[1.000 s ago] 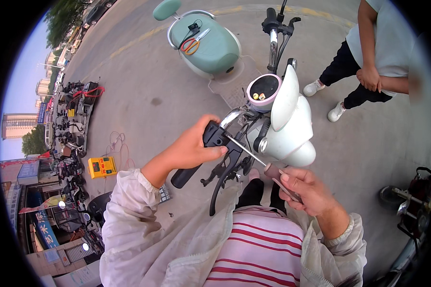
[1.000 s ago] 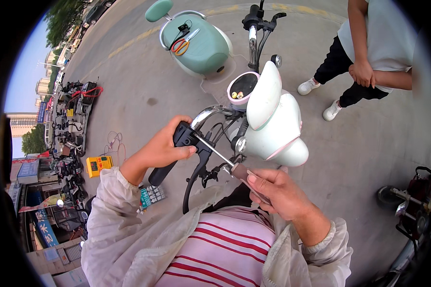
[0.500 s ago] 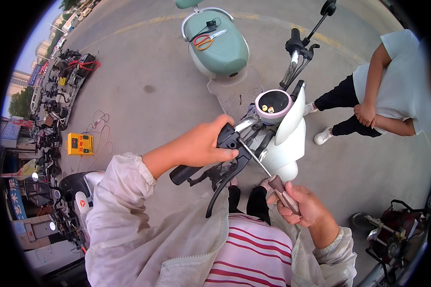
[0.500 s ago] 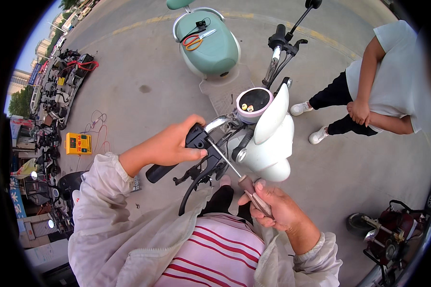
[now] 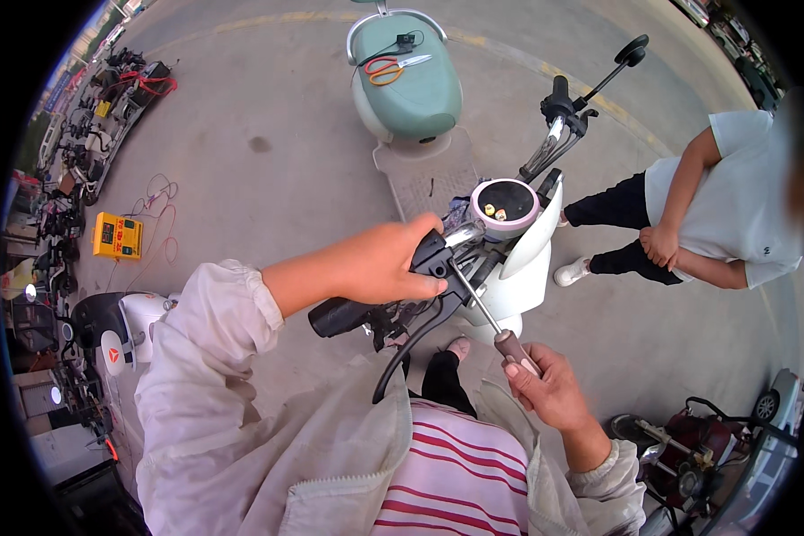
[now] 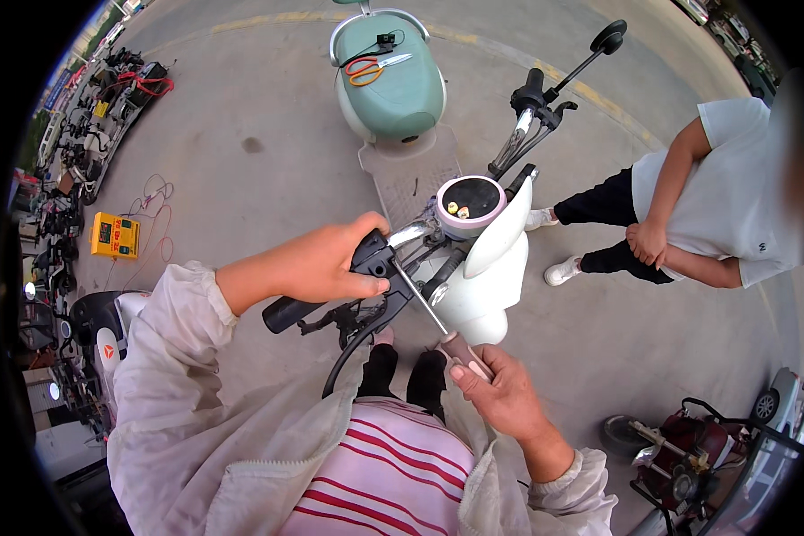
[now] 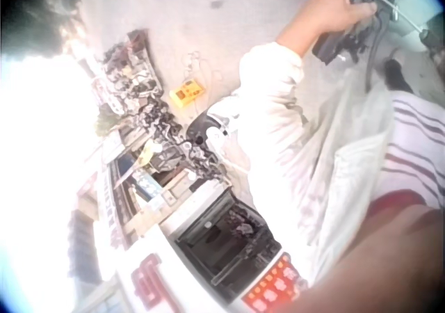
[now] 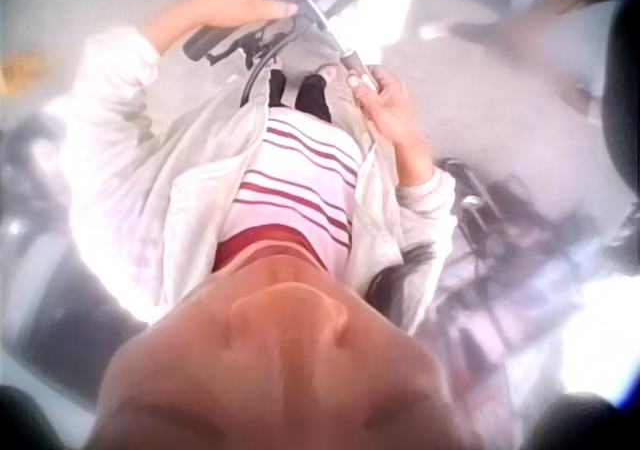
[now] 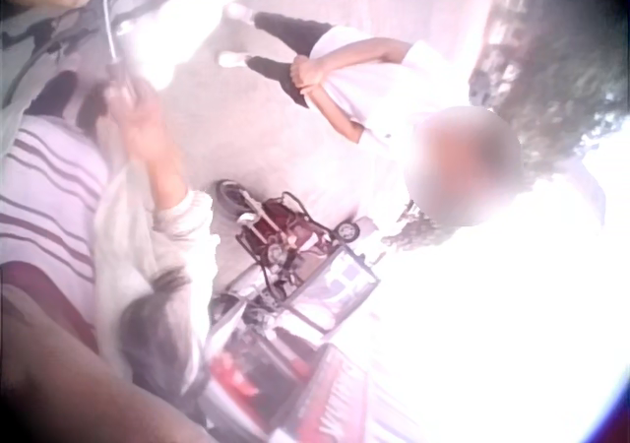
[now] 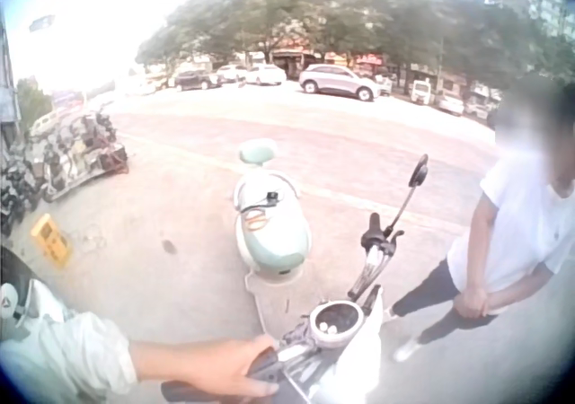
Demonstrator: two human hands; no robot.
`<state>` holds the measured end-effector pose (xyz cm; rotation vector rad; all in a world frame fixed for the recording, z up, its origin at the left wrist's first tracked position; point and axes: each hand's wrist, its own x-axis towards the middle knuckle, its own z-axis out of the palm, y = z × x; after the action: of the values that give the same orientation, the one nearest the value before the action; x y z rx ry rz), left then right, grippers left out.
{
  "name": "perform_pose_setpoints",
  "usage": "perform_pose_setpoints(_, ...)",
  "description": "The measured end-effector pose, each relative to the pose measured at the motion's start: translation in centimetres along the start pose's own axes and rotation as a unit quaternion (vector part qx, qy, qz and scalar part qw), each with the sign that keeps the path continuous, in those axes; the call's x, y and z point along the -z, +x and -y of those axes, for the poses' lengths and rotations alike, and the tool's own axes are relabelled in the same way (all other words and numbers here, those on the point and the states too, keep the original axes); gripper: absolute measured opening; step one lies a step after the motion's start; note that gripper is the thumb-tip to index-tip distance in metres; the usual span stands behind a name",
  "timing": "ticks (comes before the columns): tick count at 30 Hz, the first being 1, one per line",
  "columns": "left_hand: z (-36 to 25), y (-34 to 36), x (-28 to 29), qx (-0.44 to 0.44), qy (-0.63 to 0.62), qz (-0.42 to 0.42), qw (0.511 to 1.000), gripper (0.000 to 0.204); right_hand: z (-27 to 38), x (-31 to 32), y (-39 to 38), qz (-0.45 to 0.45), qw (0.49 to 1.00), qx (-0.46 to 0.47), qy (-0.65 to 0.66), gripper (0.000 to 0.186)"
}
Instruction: The person uses a screwdriver to adjust and tighten components on the handlebar of a light green scooter. They repeatedly loosen and tighten screws while manipulating the handlebar grip and brake lever. The work is performed outdoors on a paved area with other scooters nearby.
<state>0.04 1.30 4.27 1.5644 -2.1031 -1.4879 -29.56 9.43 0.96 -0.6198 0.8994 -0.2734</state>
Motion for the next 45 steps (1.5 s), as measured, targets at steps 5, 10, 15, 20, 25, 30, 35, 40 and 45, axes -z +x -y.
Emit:
perform_pose_setpoints(5,0.2,0.1,-0.2,-0.009,0.003,-0.011,1.000,0.057,-0.8,-1.4,0.1,-0.048,0.999,0.001,0.006,0.051)
perform_pose_setpoints(10,0.3,0.1,0.0,-0.011,-0.004,-0.001,1.000,0.049,-0.4,1.2,0.7,0.107,0.967,-0.132,0.188,0.053)
perform_pose_setpoints(15,-0.2,0.0,0.1,0.000,0.012,-0.002,1.000,0.049,-1.6,-1.4,1.0,-0.185,0.923,0.212,-0.263,0.055)
perform_pose_setpoints(20,0.1,-0.1,0.1,-0.018,-0.005,-0.013,1.000,0.056,-0.4,0.6,0.4,0.091,0.973,-0.109,0.181,0.054)
perform_pose_setpoints(25,-0.1,0.0,-0.2,-0.014,0.004,-0.009,1.000,0.056,-0.7,-0.6,0.2,0.026,0.998,-0.020,0.061,0.045)
perform_pose_setpoints(30,0.0,-0.1,0.1,-0.008,0.019,-0.009,1.000,0.054,-1.1,-1.6,0.2,-0.060,0.998,0.005,0.032,0.034)
perform_pose_setpoints(35,0.2,0.1,-0.1,-0.007,0.036,-0.015,0.999,0.058,-0.7,-1.1,0.2,-0.074,0.980,0.093,-0.160,0.039)
perform_pose_setpoints(40,-0.3,0.0,0.1,0.009,0.033,-0.008,0.999,0.051,-0.9,-1.5,0.4,-0.080,0.991,0.061,-0.088,0.041)
perform_pose_setpoints(45,0.2,0.0,0.0,0.005,0.013,-0.013,1.000,0.050,0.9,0.1,0.4,0.082,0.982,-0.101,0.141,0.038)
